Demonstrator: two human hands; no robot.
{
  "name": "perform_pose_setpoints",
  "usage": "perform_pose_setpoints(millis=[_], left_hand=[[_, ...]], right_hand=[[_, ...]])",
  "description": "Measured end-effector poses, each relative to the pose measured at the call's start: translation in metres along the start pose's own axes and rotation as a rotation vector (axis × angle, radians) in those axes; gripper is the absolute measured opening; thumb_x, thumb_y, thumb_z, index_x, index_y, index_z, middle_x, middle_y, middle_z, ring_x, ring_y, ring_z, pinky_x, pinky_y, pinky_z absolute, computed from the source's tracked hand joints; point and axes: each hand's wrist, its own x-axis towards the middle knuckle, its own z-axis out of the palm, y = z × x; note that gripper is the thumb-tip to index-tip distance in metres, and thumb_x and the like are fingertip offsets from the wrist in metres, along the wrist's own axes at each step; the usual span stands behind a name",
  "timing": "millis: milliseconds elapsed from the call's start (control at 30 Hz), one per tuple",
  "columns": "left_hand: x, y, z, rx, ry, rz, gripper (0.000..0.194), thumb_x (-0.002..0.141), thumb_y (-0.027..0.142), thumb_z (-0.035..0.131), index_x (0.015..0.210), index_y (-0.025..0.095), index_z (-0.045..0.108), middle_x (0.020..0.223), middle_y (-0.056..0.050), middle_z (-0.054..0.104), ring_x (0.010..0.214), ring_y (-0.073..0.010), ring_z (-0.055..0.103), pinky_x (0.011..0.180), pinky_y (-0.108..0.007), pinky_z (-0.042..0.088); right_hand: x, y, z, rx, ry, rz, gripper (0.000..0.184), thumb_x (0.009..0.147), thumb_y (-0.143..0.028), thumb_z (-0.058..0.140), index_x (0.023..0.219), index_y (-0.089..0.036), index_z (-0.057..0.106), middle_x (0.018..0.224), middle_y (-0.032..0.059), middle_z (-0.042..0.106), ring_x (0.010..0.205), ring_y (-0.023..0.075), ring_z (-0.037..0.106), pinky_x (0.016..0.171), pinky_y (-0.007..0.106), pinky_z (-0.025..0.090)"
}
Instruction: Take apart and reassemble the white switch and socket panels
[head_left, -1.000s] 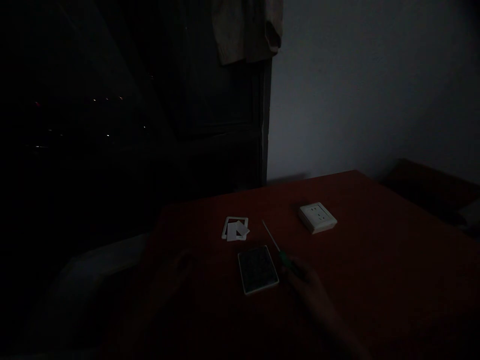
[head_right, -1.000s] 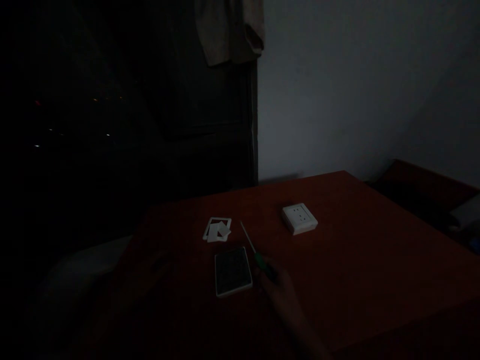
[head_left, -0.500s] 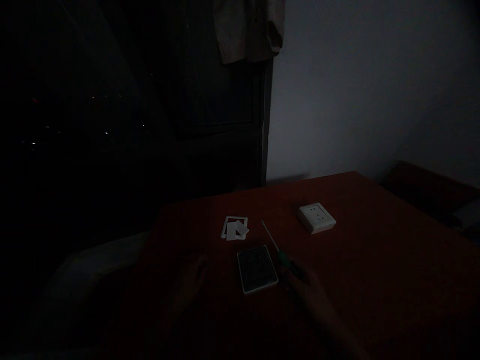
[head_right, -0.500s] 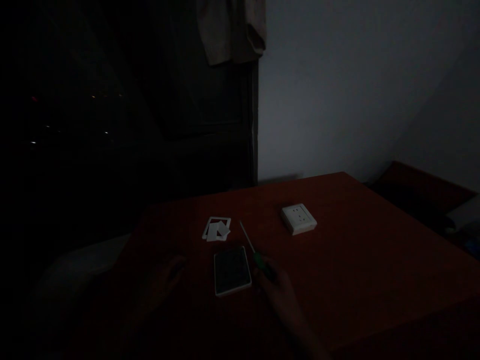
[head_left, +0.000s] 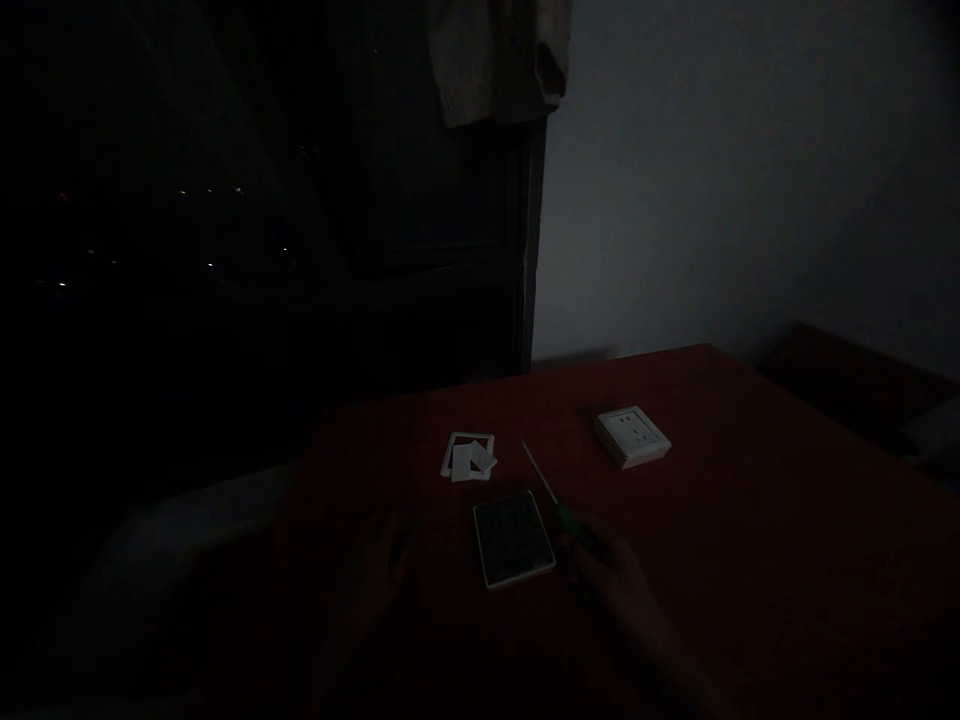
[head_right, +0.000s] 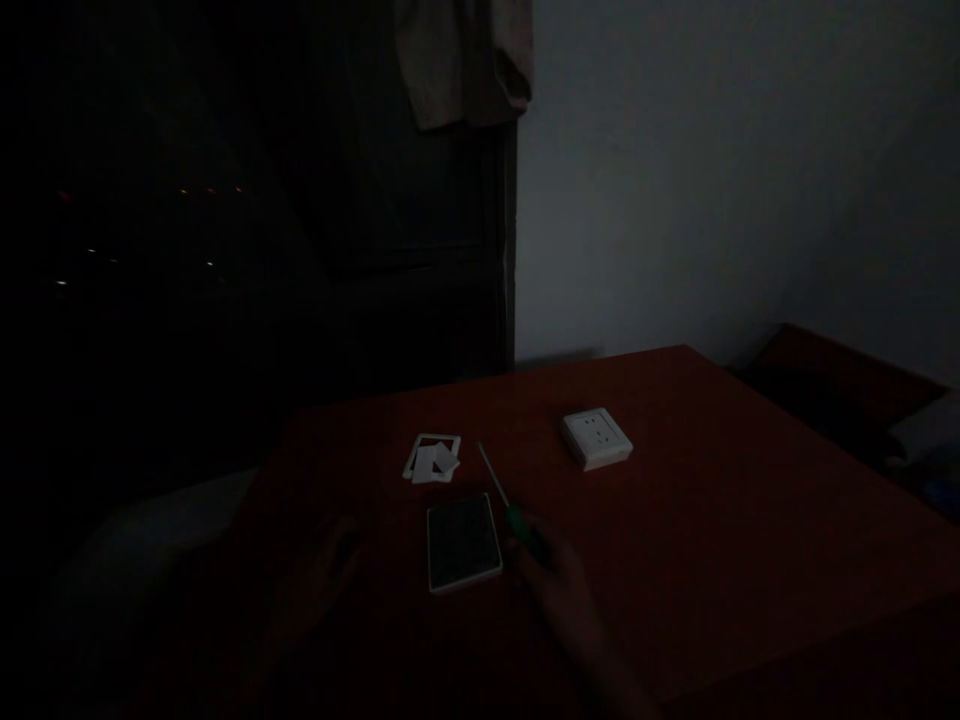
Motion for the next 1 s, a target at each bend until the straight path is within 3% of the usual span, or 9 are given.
perform_pose_setpoints(millis=[133, 367, 600, 700, 867, 1000], left_hand=[[-0.002, -0.003, 0.004, -0.063, 0.027, 0.037, 0.023, 0.088, 0.022, 0.040, 0.092, 0.024, 0.062, 0.100, -0.006, 0.066, 0.093, -0.0227, 0.063, 0.084, -0.034, 0.047], [-0.014, 0.002, 0.002, -0.209, 0.014, -0.037, 0.025, 0.091, 0.028, 0.036, 0.097, 0.026, 0.061, 0.099, -0.004, 0.069, 0.088, -0.0222, 0.066, 0.079, -0.033, 0.049], [-0.009, 0.030, -0.009, -0.446, 0.038, 0.037, 0.018, 0.089, 0.034, 0.045, 0.092, 0.028, 0.063, 0.098, 0.002, 0.070, 0.091, -0.0189, 0.065, 0.084, -0.030, 0.049], [-0.002, 0.047, -0.018, -0.472, 0.048, 0.141, 0.017, 0.087, 0.030, 0.048, 0.090, 0.028, 0.064, 0.096, 0.002, 0.070, 0.090, -0.0184, 0.065, 0.083, -0.029, 0.050], [0.006, 0.079, -0.033, -0.477, 0.068, 0.328, 0.016, 0.086, 0.020, 0.051, 0.089, 0.026, 0.066, 0.093, 0.001, 0.069, 0.088, -0.0172, 0.064, 0.081, -0.029, 0.051], [0.012, 0.101, -0.033, -0.474, 0.046, 0.451, 0.018, 0.086, 0.012, 0.053, 0.091, 0.023, 0.066, 0.092, 0.000, 0.067, 0.087, -0.0158, 0.064, 0.078, -0.026, 0.050]], right_hand=[[0.001, 0.002, 0.000, -0.002, 0.019, -0.030, 0.043, 0.078, -0.048, 0.064, 0.110, -0.019, 0.065, 0.098, 0.0061, 0.069, 0.088, 0.0233, 0.062, 0.073, 0.031, 0.049], [0.000, 0.002, 0.000, -0.017, 0.000, 0.009, 0.048, 0.078, -0.050, 0.063, 0.113, -0.017, 0.063, 0.079, 0.0026, 0.067, 0.065, 0.0165, 0.058, 0.057, 0.025, 0.045], [-0.001, -0.001, -0.001, 0.009, 0.007, -0.019, 0.043, 0.078, -0.049, 0.064, 0.109, -0.018, 0.066, 0.101, 0.0072, 0.069, 0.089, 0.0238, 0.062, 0.074, 0.030, 0.048], [0.000, 0.002, -0.001, 0.015, 0.021, -0.028, 0.043, 0.078, -0.048, 0.064, 0.109, -0.019, 0.065, 0.099, 0.0066, 0.069, 0.087, 0.0230, 0.062, 0.074, 0.030, 0.048], [0.002, 0.003, 0.001, -0.008, -0.015, -0.023, 0.042, 0.080, -0.049, 0.062, 0.108, -0.017, 0.064, 0.079, 0.0025, 0.066, 0.065, 0.0164, 0.057, 0.057, 0.025, 0.044], [0.002, 0.001, 0.001, 0.009, -0.013, -0.070, 0.038, 0.080, -0.045, 0.062, 0.106, -0.017, 0.064, 0.082, 0.0027, 0.064, 0.069, 0.0160, 0.056, 0.060, 0.024, 0.045]])
